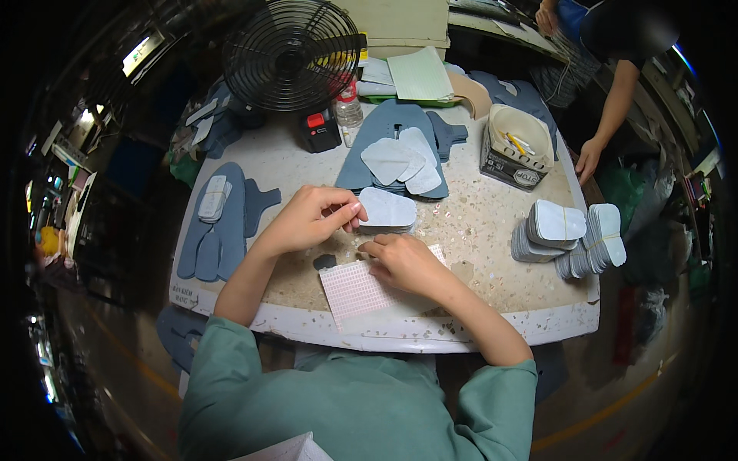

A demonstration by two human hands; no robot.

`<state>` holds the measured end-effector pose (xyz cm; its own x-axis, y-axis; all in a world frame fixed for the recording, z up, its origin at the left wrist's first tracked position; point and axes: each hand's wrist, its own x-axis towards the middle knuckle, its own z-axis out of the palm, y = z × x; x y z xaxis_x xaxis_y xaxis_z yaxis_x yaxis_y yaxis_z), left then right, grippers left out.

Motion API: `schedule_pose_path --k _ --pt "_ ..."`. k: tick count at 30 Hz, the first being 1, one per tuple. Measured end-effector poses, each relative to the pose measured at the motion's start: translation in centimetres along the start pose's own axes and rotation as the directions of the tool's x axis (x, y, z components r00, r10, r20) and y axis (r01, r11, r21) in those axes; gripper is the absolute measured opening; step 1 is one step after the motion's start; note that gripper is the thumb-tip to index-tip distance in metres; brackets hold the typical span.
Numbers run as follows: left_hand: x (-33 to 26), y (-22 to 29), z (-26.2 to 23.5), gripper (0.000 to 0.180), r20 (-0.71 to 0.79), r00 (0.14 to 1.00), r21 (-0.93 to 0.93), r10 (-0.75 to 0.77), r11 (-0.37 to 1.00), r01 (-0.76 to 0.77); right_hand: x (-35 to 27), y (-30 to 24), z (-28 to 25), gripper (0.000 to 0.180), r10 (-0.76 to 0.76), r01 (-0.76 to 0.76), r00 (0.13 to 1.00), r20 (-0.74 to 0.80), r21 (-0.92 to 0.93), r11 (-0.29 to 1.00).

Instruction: The person repeatedly picks up small white insole-like pieces and blue fabric pieces, aligns them, and stacks them into neat piles on the table. The person occasionally reorganizes the stacks and moves them to the side.

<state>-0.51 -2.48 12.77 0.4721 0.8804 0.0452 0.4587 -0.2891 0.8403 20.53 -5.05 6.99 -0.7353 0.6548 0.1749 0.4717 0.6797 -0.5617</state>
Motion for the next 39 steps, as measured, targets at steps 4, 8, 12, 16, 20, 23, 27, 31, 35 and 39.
schedule_pose_path --k 4,8,12,16,20,23,27,31,35,39 --pt "-0.2 -0.3 -0.3 0.027 0.083 0.983 0.028 0.166 0.985 -0.168 0.0 0.6 -0.7 0.025 0.061 -0.058 0.998 -0.015 0.165 0.985" --pt "0.0 -1.2 -0.1 0.040 0.186 0.954 0.132 0.235 0.956 -0.261 -0.6 1.2 -4.0 0.022 0.160 -0.112 0.982 -0.099 0.377 0.919" --pt "0.5 -1.6 0.4 0.040 0.185 0.979 0.118 0.087 0.987 -0.110 -1.0 1.5 -5.7 0.023 0.240 -0.156 0.954 -0.180 0.384 0.910" --pt "0.7 -1.4 0.6 0.034 0.169 0.984 -0.038 -0.053 0.997 0.061 -1.2 1.6 -6.1 0.022 0.198 -0.091 0.940 -0.277 0.358 0.930" --pt "0.6 -0.9 0.7 0.033 0.154 0.984 -0.176 -0.087 0.978 0.114 -1.1 1.5 -6.0 0.021 0.111 -0.045 0.916 -0.385 0.177 0.983" --pt "0.4 -0.5 0.7 0.035 0.149 0.985 -0.140 -0.086 0.984 0.107 -0.8 1.0 -5.2 0.018 -0.045 0.037 0.880 -0.472 -0.027 0.999" --pt "0.2 -0.4 0.8 0.036 0.140 0.990 -0.152 -0.032 0.987 0.053 -0.7 0.7 -4.6 0.016 -0.002 -0.016 0.897 -0.442 -0.037 0.999" --pt "0.3 -1.0 1.1 0.034 0.177 0.984 -0.158 -0.028 0.986 0.056 -0.8 0.9 -4.7 0.013 0.075 -0.037 0.918 -0.391 0.104 0.994" --pt "0.5 -1.5 1.7 0.026 0.183 0.982 -0.192 -0.046 0.978 0.082 -0.9 1.1 -4.9 0.012 0.139 -0.065 0.921 -0.363 0.210 0.976" --pt "0.6 -1.5 1.9 0.021 0.160 0.987 -0.155 -0.005 0.987 0.030 -1.0 1.2 -5.0 0.012 0.143 -0.076 0.934 -0.327 0.209 0.975"
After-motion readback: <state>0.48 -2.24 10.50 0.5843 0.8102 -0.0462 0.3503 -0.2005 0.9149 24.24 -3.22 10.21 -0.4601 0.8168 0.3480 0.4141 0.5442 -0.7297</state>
